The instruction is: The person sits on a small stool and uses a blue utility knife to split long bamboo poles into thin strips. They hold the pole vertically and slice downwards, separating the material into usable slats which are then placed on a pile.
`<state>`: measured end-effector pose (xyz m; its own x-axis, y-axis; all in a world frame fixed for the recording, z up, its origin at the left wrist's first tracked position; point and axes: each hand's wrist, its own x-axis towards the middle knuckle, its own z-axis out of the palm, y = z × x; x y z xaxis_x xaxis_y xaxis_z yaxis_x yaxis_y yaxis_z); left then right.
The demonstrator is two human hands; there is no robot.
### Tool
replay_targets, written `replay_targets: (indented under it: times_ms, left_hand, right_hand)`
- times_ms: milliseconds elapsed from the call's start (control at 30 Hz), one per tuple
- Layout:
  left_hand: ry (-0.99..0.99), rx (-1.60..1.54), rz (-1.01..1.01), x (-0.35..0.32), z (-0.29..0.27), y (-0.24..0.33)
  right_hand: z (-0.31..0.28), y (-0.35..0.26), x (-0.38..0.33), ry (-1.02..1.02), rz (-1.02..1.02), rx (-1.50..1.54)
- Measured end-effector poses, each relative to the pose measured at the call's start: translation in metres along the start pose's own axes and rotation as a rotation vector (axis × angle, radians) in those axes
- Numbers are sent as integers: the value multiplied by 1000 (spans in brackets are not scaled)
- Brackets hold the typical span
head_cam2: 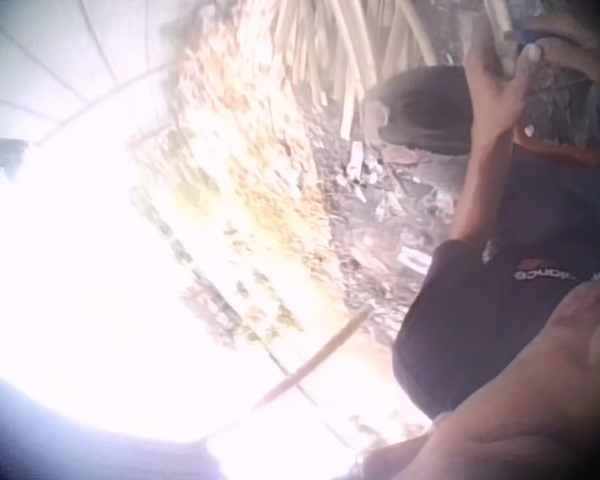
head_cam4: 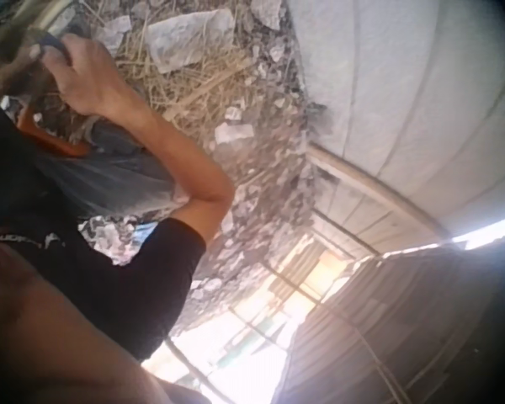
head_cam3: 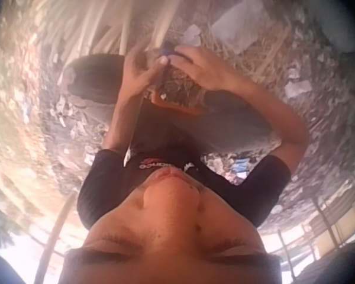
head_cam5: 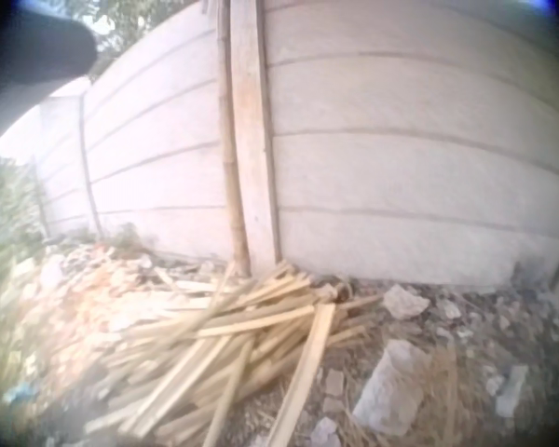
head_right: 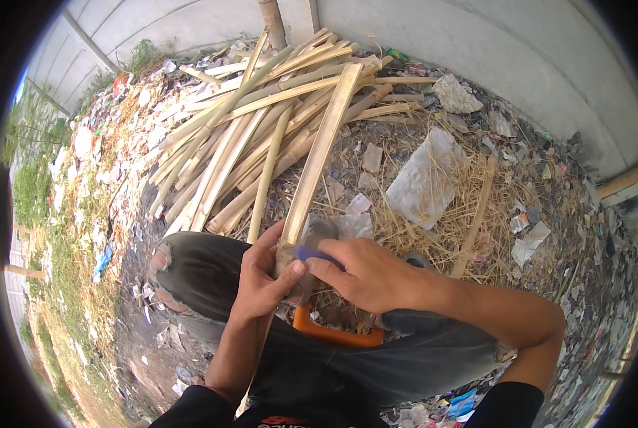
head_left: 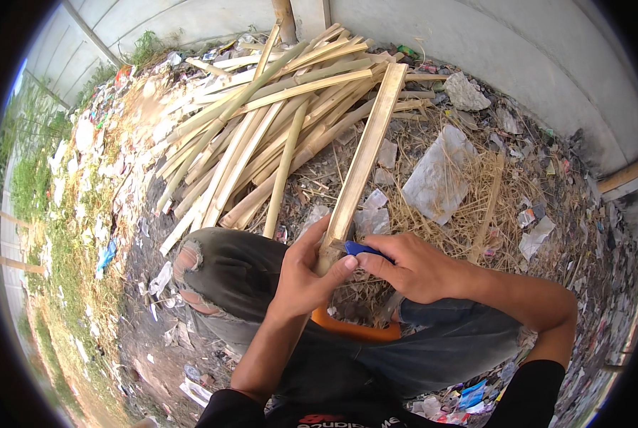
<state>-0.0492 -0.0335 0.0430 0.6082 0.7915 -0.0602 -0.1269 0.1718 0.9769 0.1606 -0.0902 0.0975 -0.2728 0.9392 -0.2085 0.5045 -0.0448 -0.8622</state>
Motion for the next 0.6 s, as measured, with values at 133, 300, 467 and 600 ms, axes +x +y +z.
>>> replay_targets:
  times_ms: [133, 300, 467, 600]
  left_hand:
    - [23, 44, 36, 0, 3, -4]
    - [42, 77, 22, 0, 5, -5]
    - [74, 141, 24, -2, 3, -9]
    - [104, 184, 8, -1, 3, -15]
  right_hand:
    - [-1, 4, -1, -27, -19, 16]
    - [-3, 10, 0, -60, -8, 60]
    - [-20, -20, 2, -290, 401, 158]
    - [-9, 0, 0, -172, 173, 21]
